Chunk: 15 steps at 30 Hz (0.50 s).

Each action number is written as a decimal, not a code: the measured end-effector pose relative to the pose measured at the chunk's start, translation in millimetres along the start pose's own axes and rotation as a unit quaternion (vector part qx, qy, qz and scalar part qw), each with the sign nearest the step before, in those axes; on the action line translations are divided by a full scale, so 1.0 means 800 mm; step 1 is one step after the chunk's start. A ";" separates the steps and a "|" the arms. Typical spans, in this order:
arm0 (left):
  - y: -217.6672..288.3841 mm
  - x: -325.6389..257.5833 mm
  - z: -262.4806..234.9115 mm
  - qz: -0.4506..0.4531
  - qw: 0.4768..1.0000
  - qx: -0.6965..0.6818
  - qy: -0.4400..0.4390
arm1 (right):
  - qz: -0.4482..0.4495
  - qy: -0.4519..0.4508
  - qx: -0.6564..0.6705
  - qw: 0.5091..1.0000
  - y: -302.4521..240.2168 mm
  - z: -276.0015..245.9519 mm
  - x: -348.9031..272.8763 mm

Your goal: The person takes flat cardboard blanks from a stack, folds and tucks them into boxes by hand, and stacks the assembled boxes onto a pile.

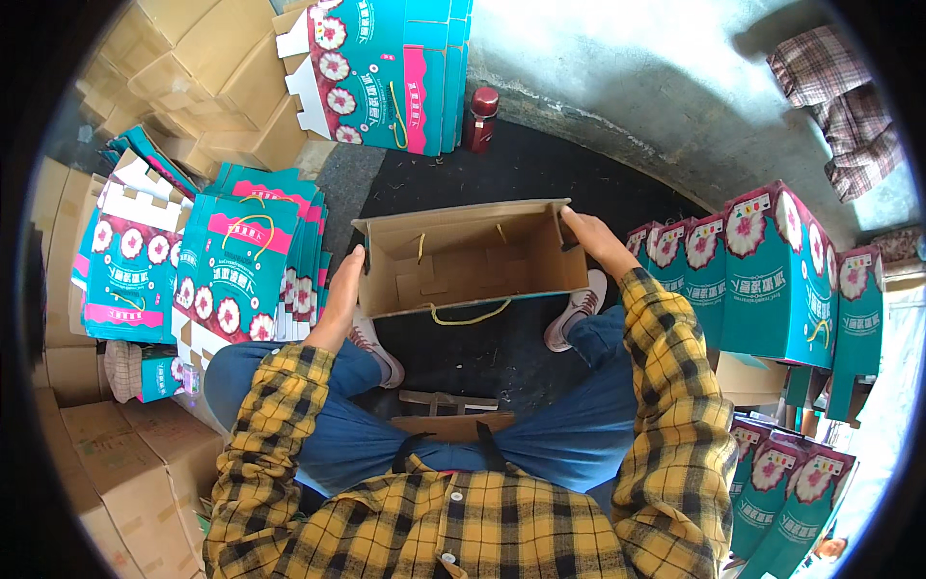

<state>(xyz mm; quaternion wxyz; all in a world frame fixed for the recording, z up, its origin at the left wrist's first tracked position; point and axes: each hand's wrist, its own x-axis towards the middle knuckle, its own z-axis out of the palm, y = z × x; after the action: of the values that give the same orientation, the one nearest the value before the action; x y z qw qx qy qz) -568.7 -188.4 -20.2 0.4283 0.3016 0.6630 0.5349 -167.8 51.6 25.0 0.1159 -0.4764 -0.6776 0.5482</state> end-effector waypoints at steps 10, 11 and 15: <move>0.034 -0.018 0.012 0.056 0.918 0.378 -0.102 | -0.118 -0.007 -0.406 0.906 -0.063 0.079 0.009; 0.037 -0.016 0.016 0.058 0.919 0.376 -0.104 | -0.117 -0.005 -0.408 0.905 -0.047 0.070 0.016; 0.041 -0.015 0.017 0.025 0.922 0.370 -0.111 | 0.110 -0.020 -0.098 0.989 -0.029 0.043 0.023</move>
<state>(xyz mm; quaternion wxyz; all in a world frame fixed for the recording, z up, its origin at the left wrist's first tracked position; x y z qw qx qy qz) -553.0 -184.3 13.8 0.3435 0.5125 0.7542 0.2246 -212.7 45.0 25.0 -0.0055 -0.5461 -0.6738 0.4978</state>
